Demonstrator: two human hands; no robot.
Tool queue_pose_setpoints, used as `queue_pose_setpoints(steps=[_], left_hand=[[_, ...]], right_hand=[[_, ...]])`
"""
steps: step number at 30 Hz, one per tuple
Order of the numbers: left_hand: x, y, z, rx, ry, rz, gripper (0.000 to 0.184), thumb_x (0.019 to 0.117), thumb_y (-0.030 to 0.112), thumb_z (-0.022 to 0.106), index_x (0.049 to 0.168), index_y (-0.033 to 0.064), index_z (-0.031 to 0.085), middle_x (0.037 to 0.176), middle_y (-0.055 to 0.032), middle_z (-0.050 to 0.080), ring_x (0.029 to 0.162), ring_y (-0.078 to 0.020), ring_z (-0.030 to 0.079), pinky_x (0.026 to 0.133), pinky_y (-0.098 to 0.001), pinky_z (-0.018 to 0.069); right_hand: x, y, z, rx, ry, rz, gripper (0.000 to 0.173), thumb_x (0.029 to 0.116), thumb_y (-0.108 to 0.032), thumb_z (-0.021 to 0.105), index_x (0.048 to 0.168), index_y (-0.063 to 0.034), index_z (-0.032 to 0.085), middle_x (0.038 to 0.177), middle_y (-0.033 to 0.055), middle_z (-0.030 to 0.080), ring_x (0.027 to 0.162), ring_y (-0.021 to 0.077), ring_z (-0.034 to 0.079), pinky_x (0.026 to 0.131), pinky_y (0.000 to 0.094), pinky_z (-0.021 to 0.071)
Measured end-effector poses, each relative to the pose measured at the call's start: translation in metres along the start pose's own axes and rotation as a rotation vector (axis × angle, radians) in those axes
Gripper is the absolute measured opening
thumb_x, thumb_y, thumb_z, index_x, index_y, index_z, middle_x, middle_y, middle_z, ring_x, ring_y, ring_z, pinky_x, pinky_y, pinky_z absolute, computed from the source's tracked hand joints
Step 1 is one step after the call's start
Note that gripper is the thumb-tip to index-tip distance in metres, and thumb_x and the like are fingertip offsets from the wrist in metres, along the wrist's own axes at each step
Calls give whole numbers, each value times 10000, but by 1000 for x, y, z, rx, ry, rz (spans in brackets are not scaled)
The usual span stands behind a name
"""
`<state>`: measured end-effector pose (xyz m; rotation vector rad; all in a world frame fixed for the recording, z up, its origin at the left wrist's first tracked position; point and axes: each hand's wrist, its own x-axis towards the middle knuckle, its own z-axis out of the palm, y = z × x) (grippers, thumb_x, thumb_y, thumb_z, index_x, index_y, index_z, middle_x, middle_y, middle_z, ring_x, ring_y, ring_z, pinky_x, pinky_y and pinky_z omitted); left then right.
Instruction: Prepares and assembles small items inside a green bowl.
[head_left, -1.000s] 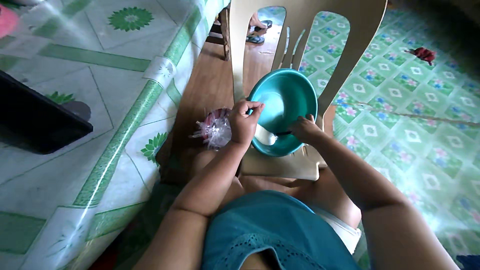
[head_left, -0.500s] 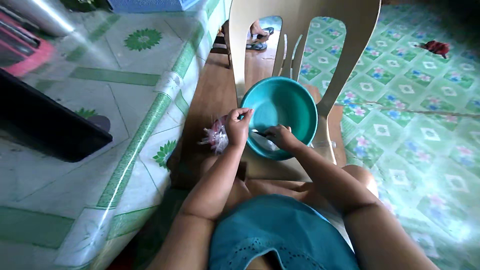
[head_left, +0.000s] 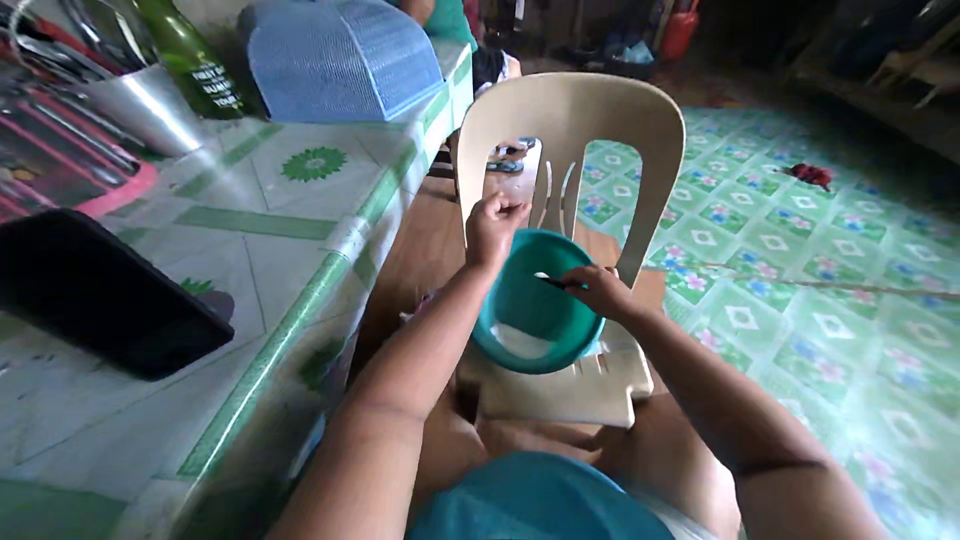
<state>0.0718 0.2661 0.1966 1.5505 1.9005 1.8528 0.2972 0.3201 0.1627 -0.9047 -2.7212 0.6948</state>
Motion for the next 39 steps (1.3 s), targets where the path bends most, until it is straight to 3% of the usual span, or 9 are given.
queue_pose_setpoints(steps=[4,7,12,15,19,25,31,36,39], left_hand=[[14,13,20,-37,-69,148,205,916,198,768,1021,23,744,1077,-120,742,1145,-231,667,1051,-409,504],[-9,-21,32,113,-257,78,195,916,247,766,995,69,769,1031,-90,749,1086,-233,681,1029,-452,509],[-49,-67,25,303,-485,118,190,910,271,776,961,88,790,1046,-82,761,1194,-278,649,1103,-512,445],[-55,-74,17,325,-516,112,187,915,274,768,956,93,789,1032,-72,762,1191,-278,646,1096,-533,435],[-58,-79,9,307,-512,168,186,920,269,761,932,85,786,999,-69,768,1162,-275,665,1086,-537,442],[-63,-73,5,309,-538,225,187,916,281,766,921,95,789,990,-51,772,1151,-260,673,1095,-529,436],[-67,-65,7,351,-566,273,164,914,280,771,917,118,794,1007,-54,768,1163,-270,657,1072,-552,431],[-69,-60,7,347,-550,340,113,898,243,788,884,131,790,971,-33,769,1136,-255,668,1059,-544,436],[-71,-59,6,366,-570,374,128,906,236,779,960,122,797,986,-52,769,1133,-273,671,1058,-549,438]], right_hand=[[-10,4,-18,-36,21,24,206,1032,-128,606,1184,-73,735,1164,123,718,1181,335,619,1094,641,358],[-17,16,-14,-71,44,4,195,1027,-132,612,1163,-94,746,1151,100,727,1155,321,634,1065,642,384],[-21,39,1,-64,109,-112,158,1002,-106,641,1104,-101,762,1073,68,741,1066,298,662,1015,640,416],[-20,47,9,-72,190,-183,132,970,-100,674,1057,-127,769,1012,43,748,1006,277,678,967,639,445],[-19,30,-9,-41,35,-78,190,1023,-136,609,1149,-94,744,1122,83,733,1136,302,640,1058,635,378],[-17,29,-9,-64,-10,-11,205,1038,-145,586,1171,-94,733,1153,82,726,1171,298,627,1095,622,353],[-14,49,9,-97,132,-124,151,991,-148,644,1083,-134,763,1048,51,750,1049,296,672,976,656,414],[-13,47,8,-135,99,-120,155,993,-144,643,1089,-131,763,1051,60,750,1058,311,668,978,660,413],[-12,38,2,-172,62,-127,154,989,-130,644,1090,-120,760,1065,79,746,1074,324,665,972,667,410]])
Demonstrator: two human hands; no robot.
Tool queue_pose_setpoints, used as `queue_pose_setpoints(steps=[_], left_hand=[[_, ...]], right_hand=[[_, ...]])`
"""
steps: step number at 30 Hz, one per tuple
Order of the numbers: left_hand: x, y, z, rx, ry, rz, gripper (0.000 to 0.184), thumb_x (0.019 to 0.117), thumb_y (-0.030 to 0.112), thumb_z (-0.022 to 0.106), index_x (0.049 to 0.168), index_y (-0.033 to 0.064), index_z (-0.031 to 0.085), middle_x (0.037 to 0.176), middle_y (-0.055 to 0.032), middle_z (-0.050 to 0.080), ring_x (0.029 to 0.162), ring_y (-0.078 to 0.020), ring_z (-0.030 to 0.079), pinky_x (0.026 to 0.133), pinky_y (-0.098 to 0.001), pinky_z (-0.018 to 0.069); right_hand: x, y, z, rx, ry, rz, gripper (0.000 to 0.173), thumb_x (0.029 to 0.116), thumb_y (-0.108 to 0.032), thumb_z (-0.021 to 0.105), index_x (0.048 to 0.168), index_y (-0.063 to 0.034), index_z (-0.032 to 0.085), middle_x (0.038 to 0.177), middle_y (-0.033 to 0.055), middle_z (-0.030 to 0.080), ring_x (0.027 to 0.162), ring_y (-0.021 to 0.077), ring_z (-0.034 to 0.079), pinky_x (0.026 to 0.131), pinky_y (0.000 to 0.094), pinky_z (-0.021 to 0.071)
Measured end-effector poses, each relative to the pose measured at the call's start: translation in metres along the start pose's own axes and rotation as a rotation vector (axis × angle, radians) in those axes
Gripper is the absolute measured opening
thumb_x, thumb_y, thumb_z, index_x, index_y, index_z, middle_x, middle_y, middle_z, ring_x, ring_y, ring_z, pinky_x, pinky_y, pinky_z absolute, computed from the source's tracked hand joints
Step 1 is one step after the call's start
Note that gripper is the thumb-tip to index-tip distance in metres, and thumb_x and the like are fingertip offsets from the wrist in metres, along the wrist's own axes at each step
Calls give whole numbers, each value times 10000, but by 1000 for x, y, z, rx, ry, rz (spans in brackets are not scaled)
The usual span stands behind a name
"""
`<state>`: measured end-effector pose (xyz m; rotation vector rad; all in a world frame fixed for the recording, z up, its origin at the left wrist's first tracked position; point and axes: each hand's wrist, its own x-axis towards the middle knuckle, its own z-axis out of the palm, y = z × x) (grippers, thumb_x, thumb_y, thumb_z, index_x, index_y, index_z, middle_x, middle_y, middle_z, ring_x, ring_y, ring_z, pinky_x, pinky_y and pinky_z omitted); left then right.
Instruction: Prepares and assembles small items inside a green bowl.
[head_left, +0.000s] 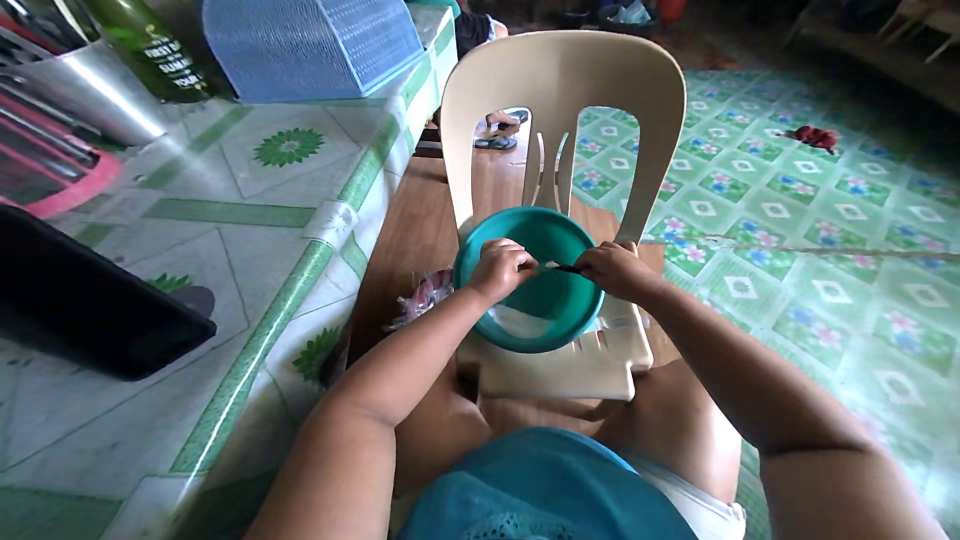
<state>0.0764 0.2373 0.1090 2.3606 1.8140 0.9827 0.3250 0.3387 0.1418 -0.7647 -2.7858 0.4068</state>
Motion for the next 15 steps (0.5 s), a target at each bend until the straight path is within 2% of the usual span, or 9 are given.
queue_pose_setpoints(steps=[2,4,9,11,14,15], left_hand=[[-1,1,2,-9,-1,22,189,906,229,778,1056,116,800,999,-78,768,1127,-298,675,1049,-566,447],[-3,2,4,-7,-16,19,221,919,248,764,1100,125,793,1022,-93,763,1128,-311,673,1043,-573,457],[-10,11,5,-90,5,-62,241,938,277,749,1097,100,787,1061,-143,743,1104,-338,670,1023,-596,459],[-14,13,9,-174,49,-113,244,930,263,758,1086,77,781,1056,-138,741,1104,-334,666,1030,-592,460],[-17,22,12,-283,89,-234,262,931,270,762,1093,65,775,1082,-136,732,1106,-302,661,991,-530,506],[-17,25,11,-309,95,-274,262,938,275,756,1095,66,772,1099,-135,726,1107,-291,658,976,-509,519]], right_hand=[[4,-8,-6,-25,-32,1,160,991,-121,641,1095,-120,762,1087,86,746,1105,330,660,984,672,410],[8,-13,-11,-50,-41,-19,165,996,-128,636,1098,-135,766,1095,77,745,1104,319,659,985,653,414],[21,-35,-24,-3,-27,-59,200,1019,-112,585,1115,-97,760,1104,119,717,1113,317,655,998,648,415],[26,-44,-22,72,35,-60,187,1013,-97,596,1114,-57,748,1107,134,707,1086,312,665,987,631,445],[32,-54,-11,184,166,-99,157,992,-79,617,1091,-13,719,1071,155,697,1002,303,689,911,531,560],[34,-59,-7,226,196,-104,157,991,-78,623,1093,5,709,1061,165,693,991,302,686,901,503,569]])
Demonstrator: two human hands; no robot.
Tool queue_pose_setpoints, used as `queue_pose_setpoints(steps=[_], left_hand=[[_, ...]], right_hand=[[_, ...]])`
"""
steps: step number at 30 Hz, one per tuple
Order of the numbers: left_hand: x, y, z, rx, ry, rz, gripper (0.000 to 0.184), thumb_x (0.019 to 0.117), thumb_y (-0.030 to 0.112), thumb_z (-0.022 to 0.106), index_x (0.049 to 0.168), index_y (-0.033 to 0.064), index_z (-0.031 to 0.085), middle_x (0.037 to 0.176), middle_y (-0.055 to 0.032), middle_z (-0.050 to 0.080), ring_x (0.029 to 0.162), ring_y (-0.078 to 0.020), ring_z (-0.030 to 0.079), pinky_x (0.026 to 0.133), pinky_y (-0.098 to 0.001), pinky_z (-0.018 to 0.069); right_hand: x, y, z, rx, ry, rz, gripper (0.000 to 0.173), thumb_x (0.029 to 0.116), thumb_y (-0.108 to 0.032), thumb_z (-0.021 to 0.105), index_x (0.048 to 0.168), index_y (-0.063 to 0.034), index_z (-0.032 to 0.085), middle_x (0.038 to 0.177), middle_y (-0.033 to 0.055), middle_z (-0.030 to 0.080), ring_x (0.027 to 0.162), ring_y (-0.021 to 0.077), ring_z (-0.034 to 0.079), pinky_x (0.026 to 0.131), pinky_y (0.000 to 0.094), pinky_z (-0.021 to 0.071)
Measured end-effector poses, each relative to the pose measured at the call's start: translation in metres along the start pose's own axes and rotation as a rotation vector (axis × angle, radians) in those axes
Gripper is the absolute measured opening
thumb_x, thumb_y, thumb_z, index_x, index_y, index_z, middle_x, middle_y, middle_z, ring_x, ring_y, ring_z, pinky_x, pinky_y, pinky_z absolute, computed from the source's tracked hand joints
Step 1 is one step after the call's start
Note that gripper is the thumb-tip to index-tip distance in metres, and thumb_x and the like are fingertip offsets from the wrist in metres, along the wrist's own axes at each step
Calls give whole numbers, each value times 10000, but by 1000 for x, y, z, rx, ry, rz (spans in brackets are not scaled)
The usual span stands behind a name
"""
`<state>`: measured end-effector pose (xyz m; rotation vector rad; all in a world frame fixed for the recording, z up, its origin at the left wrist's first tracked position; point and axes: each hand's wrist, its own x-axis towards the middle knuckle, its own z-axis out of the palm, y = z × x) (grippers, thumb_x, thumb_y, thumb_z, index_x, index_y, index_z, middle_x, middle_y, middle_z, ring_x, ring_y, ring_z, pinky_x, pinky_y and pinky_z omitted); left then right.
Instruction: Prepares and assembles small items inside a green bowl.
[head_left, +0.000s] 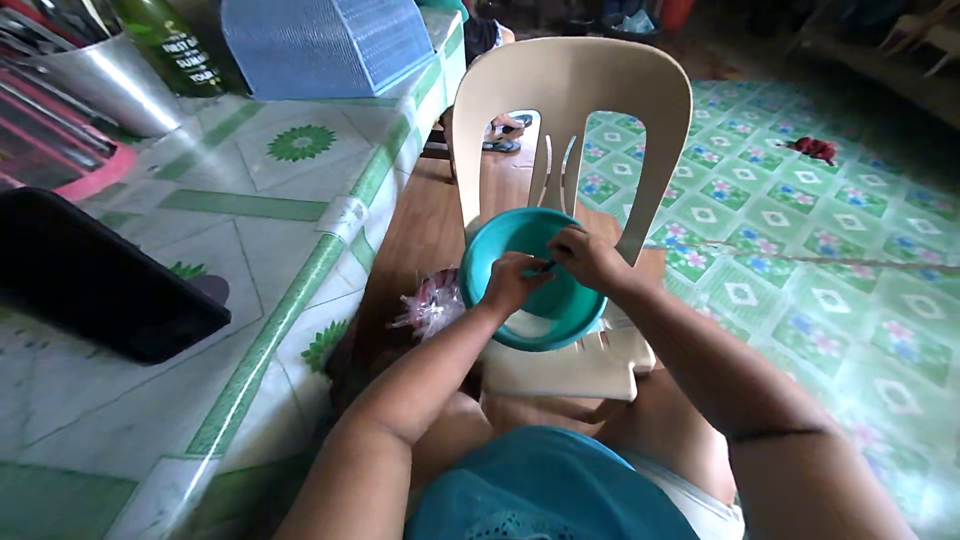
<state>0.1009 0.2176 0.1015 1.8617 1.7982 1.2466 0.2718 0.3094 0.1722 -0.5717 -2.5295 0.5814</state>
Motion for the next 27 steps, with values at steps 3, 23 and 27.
queue_pose_setpoints(steps=[3,23,27], left_hand=[[-1,14,-4,39,34,-91,238,958,248,731,1068,39,759,1098,-156,718,1108,-309,654,998,-514,504],[0,7,-38,-80,-49,-19,263,996,240,679,1152,43,756,1146,-121,726,1092,-219,681,1000,-423,531],[-3,9,-49,-68,-140,-59,645,907,212,788,1467,28,524,1372,-157,626,1304,-275,567,1116,-470,439]], right_hand=[[3,-12,15,76,59,76,243,986,-121,651,1172,33,677,1123,201,675,1002,303,677,906,466,564],[13,-66,-59,-55,132,-198,221,1004,-32,587,1216,-14,644,1119,146,697,1002,266,708,893,484,587],[9,-71,-38,-83,221,-169,228,975,11,596,1193,22,661,1109,186,690,1002,304,697,892,479,582]])
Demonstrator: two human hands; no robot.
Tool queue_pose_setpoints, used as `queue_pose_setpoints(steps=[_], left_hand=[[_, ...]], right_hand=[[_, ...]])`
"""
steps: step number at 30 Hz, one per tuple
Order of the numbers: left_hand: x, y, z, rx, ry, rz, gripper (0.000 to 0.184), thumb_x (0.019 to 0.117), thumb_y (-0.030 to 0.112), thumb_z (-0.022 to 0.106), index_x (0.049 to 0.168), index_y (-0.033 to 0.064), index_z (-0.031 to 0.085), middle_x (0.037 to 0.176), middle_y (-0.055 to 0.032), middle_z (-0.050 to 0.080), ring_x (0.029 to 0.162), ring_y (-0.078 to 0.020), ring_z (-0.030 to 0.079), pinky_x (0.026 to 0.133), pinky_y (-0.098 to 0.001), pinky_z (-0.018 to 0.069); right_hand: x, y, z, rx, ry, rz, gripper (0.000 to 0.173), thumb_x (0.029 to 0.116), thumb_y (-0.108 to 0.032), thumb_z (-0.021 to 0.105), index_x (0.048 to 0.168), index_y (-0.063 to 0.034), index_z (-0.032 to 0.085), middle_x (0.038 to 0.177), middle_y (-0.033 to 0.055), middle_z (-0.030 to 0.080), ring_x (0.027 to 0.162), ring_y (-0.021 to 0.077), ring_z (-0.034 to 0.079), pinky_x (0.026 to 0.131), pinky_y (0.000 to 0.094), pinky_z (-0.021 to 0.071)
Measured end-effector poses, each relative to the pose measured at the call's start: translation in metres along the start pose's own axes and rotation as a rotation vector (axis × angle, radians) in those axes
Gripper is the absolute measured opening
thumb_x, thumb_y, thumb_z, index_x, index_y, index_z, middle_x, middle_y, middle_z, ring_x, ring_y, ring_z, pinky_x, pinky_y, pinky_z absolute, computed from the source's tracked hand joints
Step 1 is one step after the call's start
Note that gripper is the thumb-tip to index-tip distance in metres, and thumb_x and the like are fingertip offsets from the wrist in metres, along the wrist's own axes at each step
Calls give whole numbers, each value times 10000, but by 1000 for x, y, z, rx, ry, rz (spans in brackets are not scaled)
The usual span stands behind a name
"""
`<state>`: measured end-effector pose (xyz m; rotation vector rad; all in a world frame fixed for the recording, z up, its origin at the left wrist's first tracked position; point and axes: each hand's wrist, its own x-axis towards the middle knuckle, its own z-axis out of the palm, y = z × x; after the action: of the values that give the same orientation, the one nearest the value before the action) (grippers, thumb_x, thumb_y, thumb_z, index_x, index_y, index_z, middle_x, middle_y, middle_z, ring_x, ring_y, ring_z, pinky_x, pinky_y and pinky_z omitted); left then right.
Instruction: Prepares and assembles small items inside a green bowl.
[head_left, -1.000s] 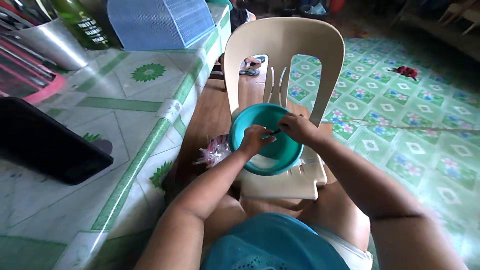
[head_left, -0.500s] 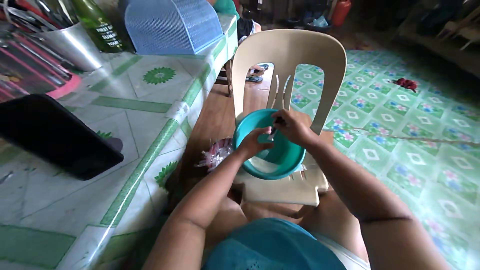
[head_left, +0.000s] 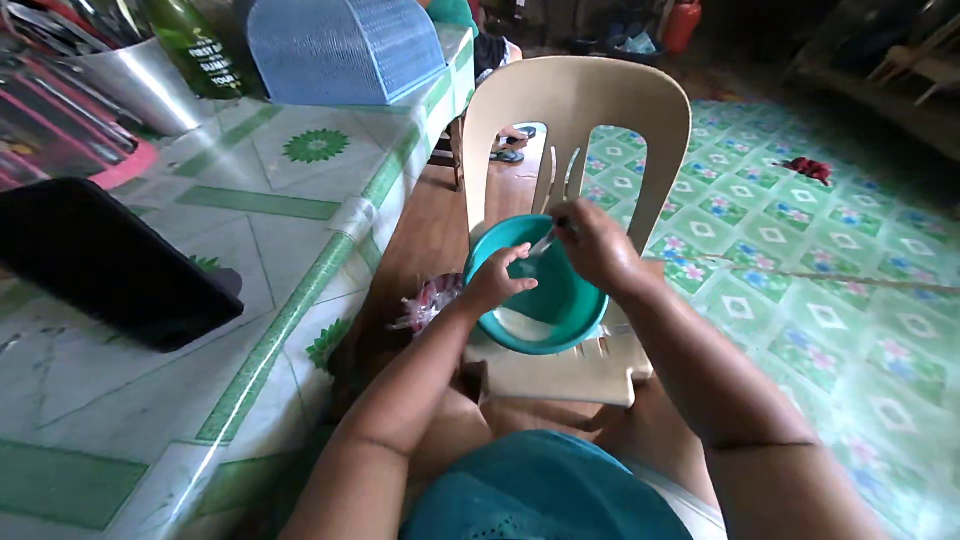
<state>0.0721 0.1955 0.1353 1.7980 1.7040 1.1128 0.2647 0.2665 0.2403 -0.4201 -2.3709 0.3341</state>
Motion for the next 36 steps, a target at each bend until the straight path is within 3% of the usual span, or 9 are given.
queue_pose_setpoints(steps=[4,9,13,18,20,24,31,34,36], left_hand=[[-11,-1,-15,-12,-54,-124,699,932,256,761,1535,91,449,1473,-118,557,1381,-277,494,1104,-522,424],[-16,-6,-29,-101,29,-125,633,933,247,758,1496,101,508,1457,-96,576,1372,-245,515,1114,-501,438],[-16,-1,-41,-97,42,-200,564,966,278,717,1484,161,527,1473,-61,564,1355,-219,526,1074,-457,473],[-22,3,-47,-301,103,-121,518,989,286,657,1456,97,538,1437,-55,594,1338,-162,544,1094,-385,478],[-21,7,-48,-351,135,-122,477,1000,263,647,1436,93,553,1410,-47,616,1309,-146,569,1086,-372,490],[-24,7,-45,-370,161,-137,402,1025,276,602,1393,114,591,1370,-27,630,1253,-142,588,1046,-390,502],[-29,16,-50,-468,149,-119,404,1063,310,542,1412,111,578,1359,-24,652,1256,-160,607,1063,-393,495],[-35,16,-48,-476,31,-132,406,1029,221,584,1414,100,547,1308,-38,627,1164,-126,600,993,-343,515],[-37,16,-44,-518,-100,-104,421,951,165,627,1356,84,546,1237,-29,640,1112,-109,606,957,-309,518]], right_hand=[[6,0,8,-37,-119,30,253,982,-1,593,1224,15,665,1141,207,697,1012,356,709,868,535,576],[13,-11,-6,-4,22,-16,255,984,1,569,1229,22,640,1103,180,683,990,283,694,892,450,586],[23,-8,15,0,-309,149,309,1011,-14,556,1312,-16,627,1215,192,673,1076,325,684,954,501,549],[32,-33,-33,21,-55,-17,285,1002,-16,555,1278,7,625,1136,161,676,1002,234,683,906,390,577],[27,-32,-22,20,72,-26,278,991,-24,561,1255,19,639,1113,167,684,983,234,689,890,383,586],[17,-18,29,71,-130,105,276,1015,-43,563,1272,14,646,1143,199,687,1021,326,692,922,501,565],[32,-38,-12,115,93,-122,268,982,-18,580,1234,32,654,1067,167,684,938,217,682,864,358,586],[26,-33,18,186,-138,-16,267,997,-39,590,1246,18,665,1122,182,702,998,274,701,921,452,575],[27,-29,22,232,-205,19,278,1000,-31,585,1265,16,656,1123,183,704,996,270,701,919,444,571]])
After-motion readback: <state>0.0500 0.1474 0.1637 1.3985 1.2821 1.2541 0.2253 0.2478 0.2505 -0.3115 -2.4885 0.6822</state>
